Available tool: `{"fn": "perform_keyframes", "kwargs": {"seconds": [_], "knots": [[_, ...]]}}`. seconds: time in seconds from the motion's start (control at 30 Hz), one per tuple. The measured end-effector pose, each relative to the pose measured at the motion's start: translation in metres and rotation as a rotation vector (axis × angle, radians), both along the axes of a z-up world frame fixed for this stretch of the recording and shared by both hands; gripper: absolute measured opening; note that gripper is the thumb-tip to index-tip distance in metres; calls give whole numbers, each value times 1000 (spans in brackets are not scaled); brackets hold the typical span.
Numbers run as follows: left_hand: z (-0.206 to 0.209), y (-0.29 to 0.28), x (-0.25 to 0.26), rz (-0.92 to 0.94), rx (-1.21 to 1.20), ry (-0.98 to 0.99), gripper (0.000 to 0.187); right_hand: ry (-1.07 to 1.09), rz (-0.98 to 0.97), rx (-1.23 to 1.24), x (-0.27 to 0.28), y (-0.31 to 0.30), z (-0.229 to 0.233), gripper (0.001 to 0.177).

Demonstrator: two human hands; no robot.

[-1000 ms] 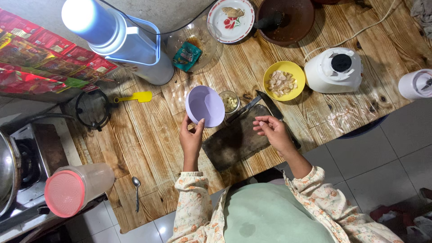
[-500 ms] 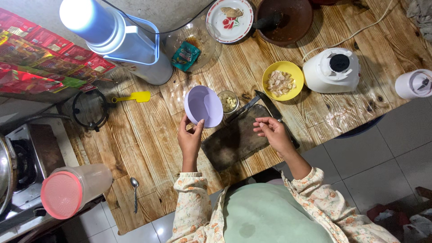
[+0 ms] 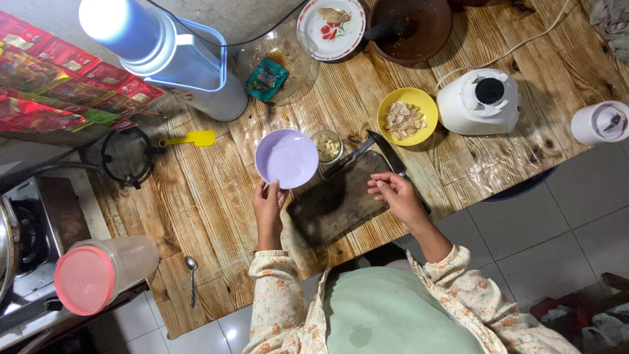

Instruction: The person chops pieces of garlic or ginger on a cutting board, carries a purple bowl to the sink and rinses it under the tap, then places the chopped pieces into a blender jar, attaches the blade lid, and runs the blender on its base to grind the ingredients.

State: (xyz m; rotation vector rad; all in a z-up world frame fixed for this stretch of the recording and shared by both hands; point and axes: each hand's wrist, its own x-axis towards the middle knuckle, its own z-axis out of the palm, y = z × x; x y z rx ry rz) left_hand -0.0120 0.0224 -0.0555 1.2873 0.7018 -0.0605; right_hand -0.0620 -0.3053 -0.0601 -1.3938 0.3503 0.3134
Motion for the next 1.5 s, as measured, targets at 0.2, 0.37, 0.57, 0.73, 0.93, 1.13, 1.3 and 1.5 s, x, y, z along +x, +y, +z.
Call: {"fn": "perform_keyframes", "kwargs": {"seconds": [0.2,0.37,0.57,0.73,0.93,1.13,1.3,1.5], "knots": [[-76,17,-9,130,-122,35,36,19,8,6,-3,-20,-7,25],[-124,26,-3,259,-235,38,32,13,8,25,-11,-41,-17,26],[-138,20,4,326,-232,44,35,46,18,-23,-15,-62,-24,27],[-138,15,-2,309,-155,50,39,30,1,-7,-23,-72,-23,26],[-113,9,-8,299,-88,14,62,25,-103,-1,-41,-70,-18,26],[-57,-19,-28,129,426,97,84,0,-163,-48,-62,-62,-5,25],[-20,-66,-54,-160,659,-33,75,-30,-247,-70,-75,-55,2,25],[3,-110,-82,-486,750,-176,57,-11,-320,-66,-95,-54,4,26]]}}
